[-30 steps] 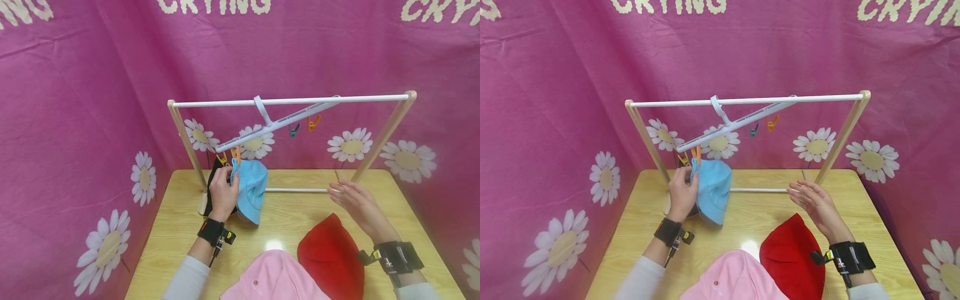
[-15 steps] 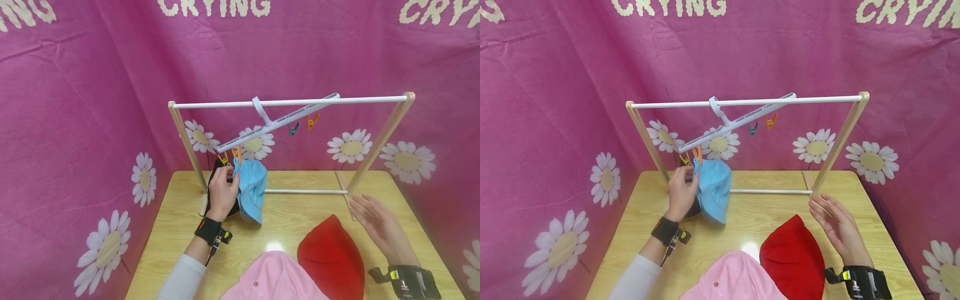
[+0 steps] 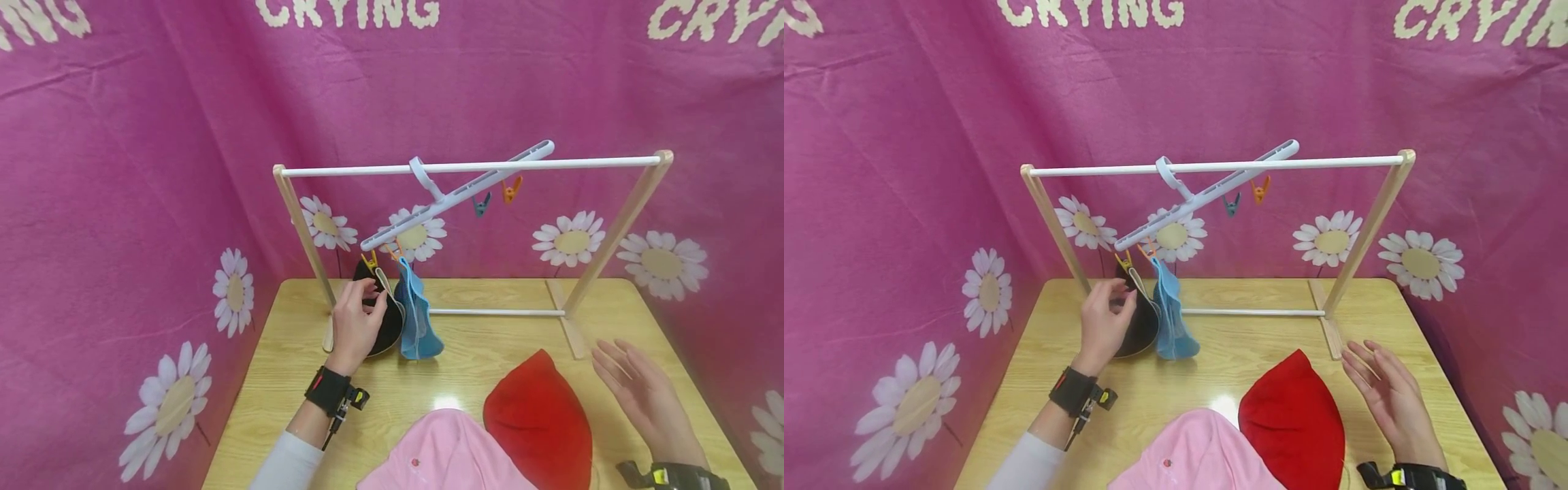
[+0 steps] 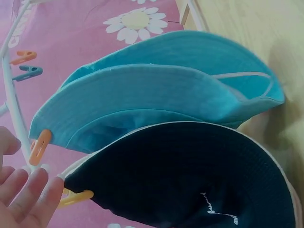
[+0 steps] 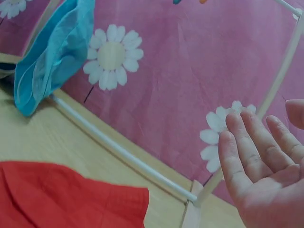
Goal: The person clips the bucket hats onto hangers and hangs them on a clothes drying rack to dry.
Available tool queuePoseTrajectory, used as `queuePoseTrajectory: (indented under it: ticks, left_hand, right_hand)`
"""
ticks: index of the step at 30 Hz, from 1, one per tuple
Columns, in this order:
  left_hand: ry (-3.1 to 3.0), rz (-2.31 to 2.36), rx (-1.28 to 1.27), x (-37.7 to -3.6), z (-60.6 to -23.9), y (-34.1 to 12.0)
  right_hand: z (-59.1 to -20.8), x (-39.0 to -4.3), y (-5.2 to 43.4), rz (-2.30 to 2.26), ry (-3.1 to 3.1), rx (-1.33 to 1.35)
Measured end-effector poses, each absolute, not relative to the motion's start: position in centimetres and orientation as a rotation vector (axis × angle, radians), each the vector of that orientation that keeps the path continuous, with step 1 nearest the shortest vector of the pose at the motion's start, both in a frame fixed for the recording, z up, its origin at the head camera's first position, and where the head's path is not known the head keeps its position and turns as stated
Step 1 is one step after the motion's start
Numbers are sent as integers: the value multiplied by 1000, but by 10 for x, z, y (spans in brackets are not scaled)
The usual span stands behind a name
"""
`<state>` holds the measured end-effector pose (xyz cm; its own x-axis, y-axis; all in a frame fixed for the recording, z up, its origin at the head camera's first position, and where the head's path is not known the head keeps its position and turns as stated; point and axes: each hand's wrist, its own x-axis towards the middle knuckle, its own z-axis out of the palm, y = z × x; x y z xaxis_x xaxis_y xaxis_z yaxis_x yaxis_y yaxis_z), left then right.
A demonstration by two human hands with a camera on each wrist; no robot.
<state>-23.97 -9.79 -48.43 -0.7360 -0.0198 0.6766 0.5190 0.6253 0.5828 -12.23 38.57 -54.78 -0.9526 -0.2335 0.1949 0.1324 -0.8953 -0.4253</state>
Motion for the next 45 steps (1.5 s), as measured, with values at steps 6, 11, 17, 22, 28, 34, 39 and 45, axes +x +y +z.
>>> queuePoseTrajectory:
  ticks: [6,11,17,22,28,34,39,45]
  left_hand:
    - [-2219,-1083,-439,-219,-494,-99]
    - [-2254,-1098,-470,-200,-509,-99]
    - [-2311,-1171,-438,-172,-537,-98]
    - [-2468,-1257,-310,-146,-564,-98]
    - [-2668,-1289,-206,-122,-590,-102]
    - [-2831,-1246,-143,-100,-602,-108]
    - [-2955,-1243,-82,-84,-614,-114]
    - [-3029,-1206,-109,-75,-623,-121]
  right_hand:
    - [-553,-106,395,-2902,608,-331]
    - [-551,-101,397,-2925,733,-325]
    - [-539,-104,386,-2902,1153,-441]
    - [-520,-131,363,-2817,1678,-357]
    - [-482,-182,322,-2697,2029,-192]
    - [-448,-238,283,-2618,2122,-248]
    - [-426,-274,257,-2378,2355,-208]
    - [-403,-308,233,-2096,2604,-172]
